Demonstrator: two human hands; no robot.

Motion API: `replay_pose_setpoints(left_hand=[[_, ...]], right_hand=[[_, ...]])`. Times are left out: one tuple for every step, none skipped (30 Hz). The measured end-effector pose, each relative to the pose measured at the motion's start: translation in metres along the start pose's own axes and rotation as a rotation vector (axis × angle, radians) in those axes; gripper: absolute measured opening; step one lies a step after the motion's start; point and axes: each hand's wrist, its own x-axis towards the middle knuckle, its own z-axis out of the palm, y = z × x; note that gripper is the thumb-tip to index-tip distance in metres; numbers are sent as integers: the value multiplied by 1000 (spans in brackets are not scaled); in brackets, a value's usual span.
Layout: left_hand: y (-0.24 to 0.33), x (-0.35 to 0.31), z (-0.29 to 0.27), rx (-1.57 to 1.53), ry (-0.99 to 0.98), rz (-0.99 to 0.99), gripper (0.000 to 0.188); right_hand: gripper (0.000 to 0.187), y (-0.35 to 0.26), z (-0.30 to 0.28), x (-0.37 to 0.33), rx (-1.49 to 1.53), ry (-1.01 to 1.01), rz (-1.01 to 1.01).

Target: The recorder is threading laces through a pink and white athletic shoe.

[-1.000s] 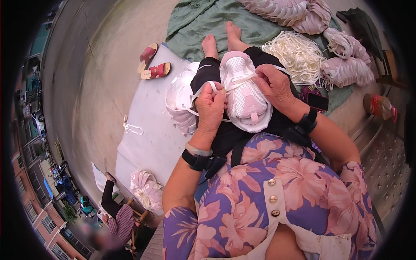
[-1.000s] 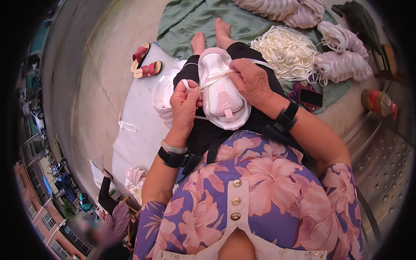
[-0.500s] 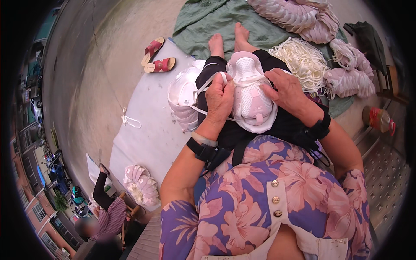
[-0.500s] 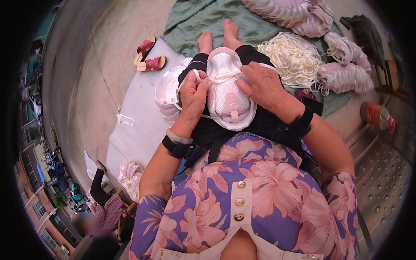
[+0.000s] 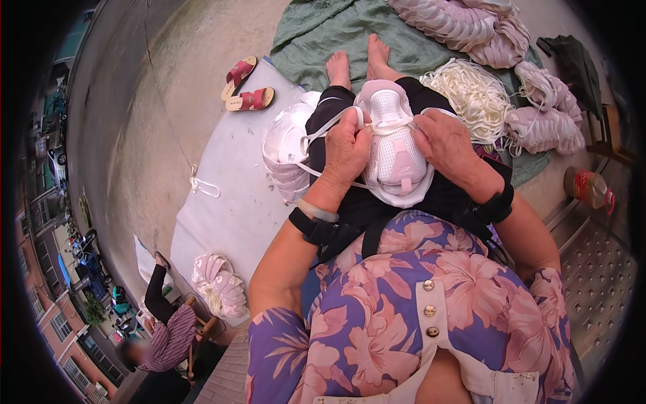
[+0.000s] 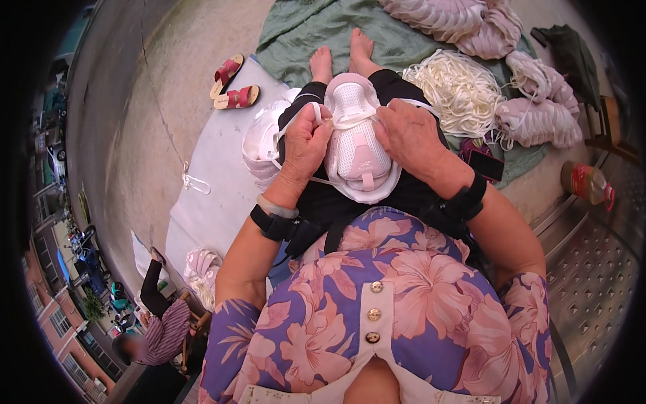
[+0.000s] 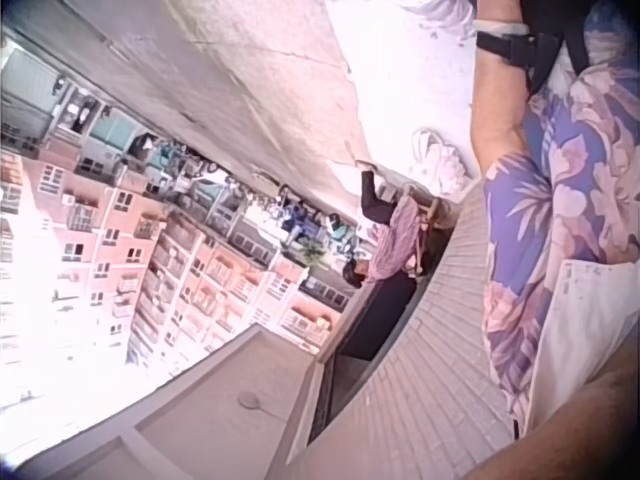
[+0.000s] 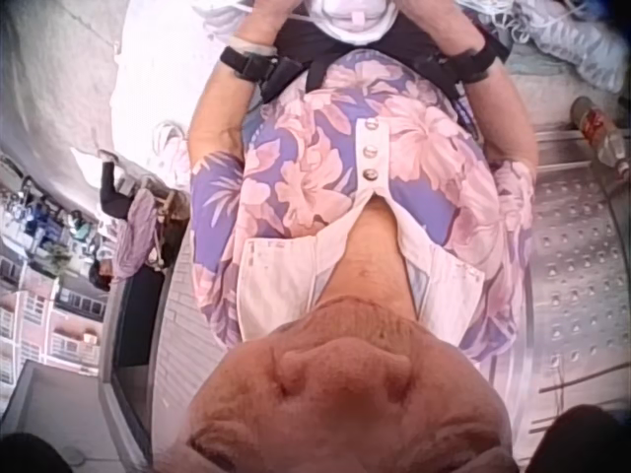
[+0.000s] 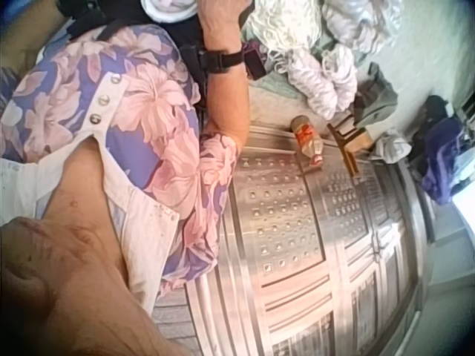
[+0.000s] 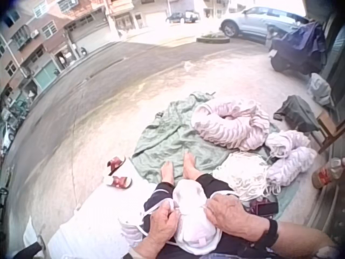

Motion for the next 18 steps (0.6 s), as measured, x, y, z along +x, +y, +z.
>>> replay_pose_setpoints(left_hand=[[1, 3, -1, 0, 1, -1, 7], [3, 6, -2, 109, -30, 69, 7], [5, 8, -2, 218, -61, 139, 8], [8, 7, -2, 218, -62, 138, 8], [14, 7, -1, 346, -59, 273, 8], [17, 6, 0, 473, -56, 410, 9], [18, 6, 1, 471, -58, 410, 9], [19, 4, 1, 478, -57, 342, 9], [19, 3, 2, 485, -56, 273, 10], [13, 5, 3, 377, -23, 245, 11], [7, 7, 2, 375, -24, 246, 11], [1, 10, 2, 270, -60, 206, 12], [-4, 10, 3, 164, -96, 166, 13], [-6, 11, 5, 161, -100, 168, 13], [-7, 12, 7, 57, -133, 111, 13], [-8, 13, 9, -48, -166, 54, 13], [-8, 14, 11, -51, -171, 56, 13], [-8, 15, 12, 55, -166, 120, 13]], right_hand=[[13, 0, 0, 0, -10, 1, -18], [11, 0, 1, 0, -20, 2, -34], [11, 1, 1, 0, -20, 0, -34], [8, 1, 2, -1, -55, -9, -41], [6, 2, 2, -2, -91, -17, -47], [6, 0, 2, -2, -92, -17, -44], [6, -3, 2, -3, -144, -16, -52], [8, -6, 2, -3, -194, -14, -61], [8, -6, 3, -4, -196, -15, -59], [9, -6, 7, -6, -162, -16, 4], [10, -6, 9, -7, -129, -16, 66], [10, -6, 11, -9, -131, -16, 67], [8, -6, 12, -11, -101, 41, 52], [7, -4, 13, -12, -72, 99, 40], [7, -1, 15, -13, -75, 100, 43], [6, 3, 15, -15, -40, 153, 22], [5, 5, 16, -17, -6, 206, 3], [5, 7, 19, -19, -10, 205, 7]])
